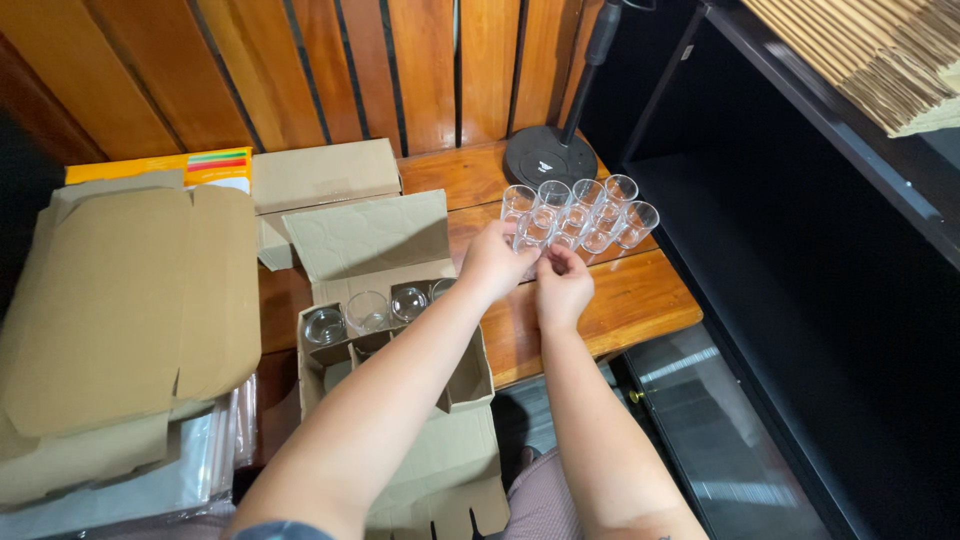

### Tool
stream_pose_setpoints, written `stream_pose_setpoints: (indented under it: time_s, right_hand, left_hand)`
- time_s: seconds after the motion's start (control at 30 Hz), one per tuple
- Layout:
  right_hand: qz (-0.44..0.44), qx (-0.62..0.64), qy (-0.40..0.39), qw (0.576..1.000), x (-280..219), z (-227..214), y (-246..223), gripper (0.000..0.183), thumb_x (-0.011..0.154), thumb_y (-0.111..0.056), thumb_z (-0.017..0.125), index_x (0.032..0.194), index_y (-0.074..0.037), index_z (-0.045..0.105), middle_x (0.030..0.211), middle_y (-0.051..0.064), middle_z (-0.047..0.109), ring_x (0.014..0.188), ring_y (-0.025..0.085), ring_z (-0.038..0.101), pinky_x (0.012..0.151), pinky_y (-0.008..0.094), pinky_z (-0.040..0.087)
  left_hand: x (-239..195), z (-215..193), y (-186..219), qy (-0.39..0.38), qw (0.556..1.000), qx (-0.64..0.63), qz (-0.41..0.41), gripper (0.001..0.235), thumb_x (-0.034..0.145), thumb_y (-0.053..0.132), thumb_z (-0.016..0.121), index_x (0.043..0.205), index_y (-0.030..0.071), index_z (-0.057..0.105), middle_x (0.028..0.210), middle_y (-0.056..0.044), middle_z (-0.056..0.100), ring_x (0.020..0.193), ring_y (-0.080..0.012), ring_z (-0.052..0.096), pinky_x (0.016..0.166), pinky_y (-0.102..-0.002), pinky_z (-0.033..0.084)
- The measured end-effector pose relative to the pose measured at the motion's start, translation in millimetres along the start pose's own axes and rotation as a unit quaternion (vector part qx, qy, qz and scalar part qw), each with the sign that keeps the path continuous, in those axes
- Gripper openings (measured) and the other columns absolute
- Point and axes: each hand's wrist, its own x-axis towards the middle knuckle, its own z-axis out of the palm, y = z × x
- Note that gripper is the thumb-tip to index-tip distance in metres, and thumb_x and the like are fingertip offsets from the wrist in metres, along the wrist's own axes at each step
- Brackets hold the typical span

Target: The person opens a cardboard box containing small clear glasses and removes them one by one, placing them on a wooden table. The task continues until all glasses are removed from the box and arranged on the table.

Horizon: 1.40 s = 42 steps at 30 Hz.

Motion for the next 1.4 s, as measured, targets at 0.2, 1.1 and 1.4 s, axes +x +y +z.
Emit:
stream_pose_setpoints:
  time_s: [0.2, 1.1, 1.4]
  right_hand:
    - [0.012, 0.176, 0.0, 0.984, 5, 3, 9, 0.018, 0.082, 0.007, 0.071, 0.098, 0.001, 0.075, 0.078, 0.007, 0.071, 0.062, 0.009, 0.066, 0.063, 0.023, 0.06]
    - [-0.119, -0.115, -0.335, 0.927, -83, -17, -67, 0.044, 0.078, -0.013, 0.083, 0.122, -0.018, 0.077, 0.111, 0.004, 0.074, 0.096, 0.016, 0.077, 0.072, 0.029, 0.065]
    - [-0.11, -0.16, -0.408, 0.892, -76, -18, -95, 0.051, 0.075, -0.008, 0.079, 0.126, -0.016, 0.075, 0.108, 0.007, 0.072, 0.096, 0.018, 0.077, 0.082, 0.033, 0.063]
  left_hand:
    - [-75, -57, -4, 0.043, 0.983, -0.139, 0.111, 0.041, 0.083, 0.021, 0.082, 0.118, 0.002, 0.072, 0.107, -0.018, 0.076, 0.103, -0.0288, 0.075, 0.091, -0.04, 0.058]
    - [-115, -121, -60, 0.033, 0.949, 0.246, 0.193, 0.041, 0.088, 0.019, 0.073, 0.129, 0.017, 0.071, 0.132, -0.006, 0.068, 0.128, -0.0268, 0.062, 0.109, -0.047, 0.045]
    - [-110, -128, -48, -0.02, 0.971, 0.21, 0.114, 0.05, 0.082, 0.019, 0.078, 0.131, 0.012, 0.07, 0.129, -0.011, 0.069, 0.128, -0.033, 0.062, 0.109, -0.047, 0.047]
